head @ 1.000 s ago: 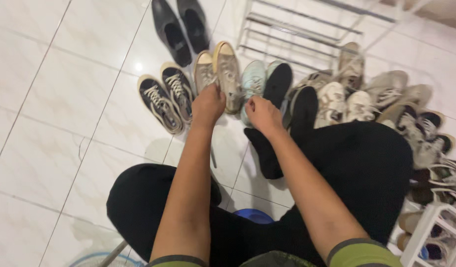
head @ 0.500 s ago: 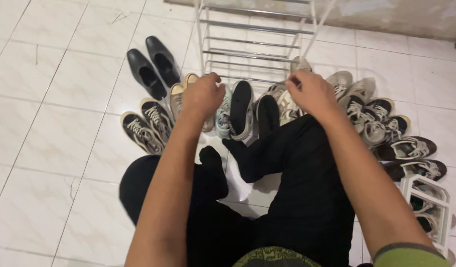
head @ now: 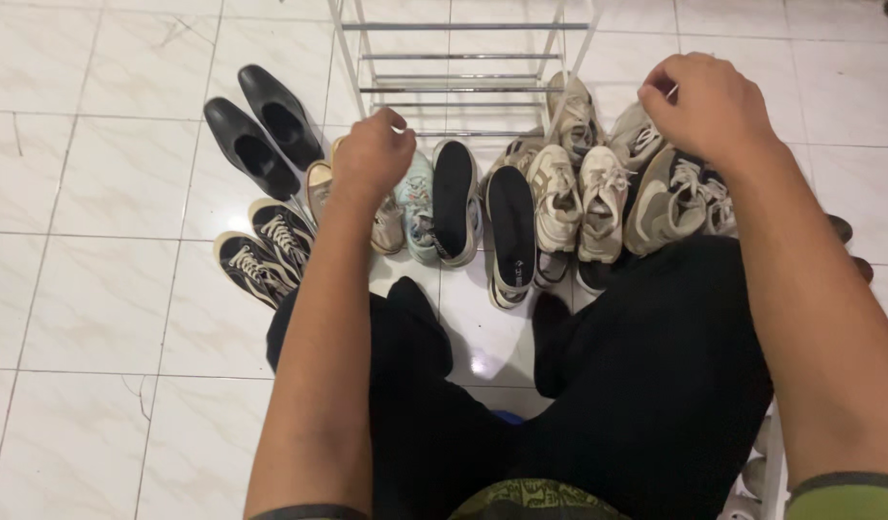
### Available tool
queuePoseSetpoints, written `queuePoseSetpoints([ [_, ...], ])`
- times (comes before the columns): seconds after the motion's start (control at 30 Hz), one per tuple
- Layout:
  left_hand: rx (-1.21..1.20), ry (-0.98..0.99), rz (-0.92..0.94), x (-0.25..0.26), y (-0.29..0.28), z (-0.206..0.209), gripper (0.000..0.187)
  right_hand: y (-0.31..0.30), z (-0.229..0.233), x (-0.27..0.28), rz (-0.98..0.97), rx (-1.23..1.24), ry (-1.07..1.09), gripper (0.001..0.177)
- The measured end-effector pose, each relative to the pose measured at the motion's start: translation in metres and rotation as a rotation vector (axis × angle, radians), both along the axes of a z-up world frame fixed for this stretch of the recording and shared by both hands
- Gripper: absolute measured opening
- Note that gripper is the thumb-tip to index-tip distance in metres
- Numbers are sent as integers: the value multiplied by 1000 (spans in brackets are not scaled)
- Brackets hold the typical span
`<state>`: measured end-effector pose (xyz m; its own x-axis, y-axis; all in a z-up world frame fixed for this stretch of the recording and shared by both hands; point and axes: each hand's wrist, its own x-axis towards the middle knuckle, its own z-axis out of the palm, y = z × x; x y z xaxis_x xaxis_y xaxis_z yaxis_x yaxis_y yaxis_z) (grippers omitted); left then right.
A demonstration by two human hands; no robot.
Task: The person assembles a white metal shoe rack by inserting horizontal bars into the frame. They then remove several pairs of shoes from an existing rack and place them on the floor, and finally place some of the shoes onto the newly assembled rack.
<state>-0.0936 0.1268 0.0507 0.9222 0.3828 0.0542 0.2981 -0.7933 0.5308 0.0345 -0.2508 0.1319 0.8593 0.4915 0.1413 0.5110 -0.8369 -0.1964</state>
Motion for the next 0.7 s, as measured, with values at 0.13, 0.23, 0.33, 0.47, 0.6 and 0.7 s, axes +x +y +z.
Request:
queuePoseSetpoints([
  [0.13, -97, -8, 58, 25, 24, -21, 32, 12, -38, 50, 23, 11, -13, 27],
  [0.23, -94, -69, 115, 47, 39, -45, 34, 23, -80, 88, 13, 64, -14, 27],
  [0.33, -122, -162, 175, 83, 55, -67, 43, 37, -118, 133, -76, 133, 29, 37],
  [0.47, -168, -245, 244, 134, 79, -105, 65, 45, -158, 190, -186, 189, 61, 61],
  [0.6, -147, -440, 254, 179, 108, -146, 89, 44, -182, 238, -245, 237, 119, 75],
  [0.7, -172, -505, 257, 207, 122, -157, 94, 56, -195, 263, -231, 431, 55, 85],
])
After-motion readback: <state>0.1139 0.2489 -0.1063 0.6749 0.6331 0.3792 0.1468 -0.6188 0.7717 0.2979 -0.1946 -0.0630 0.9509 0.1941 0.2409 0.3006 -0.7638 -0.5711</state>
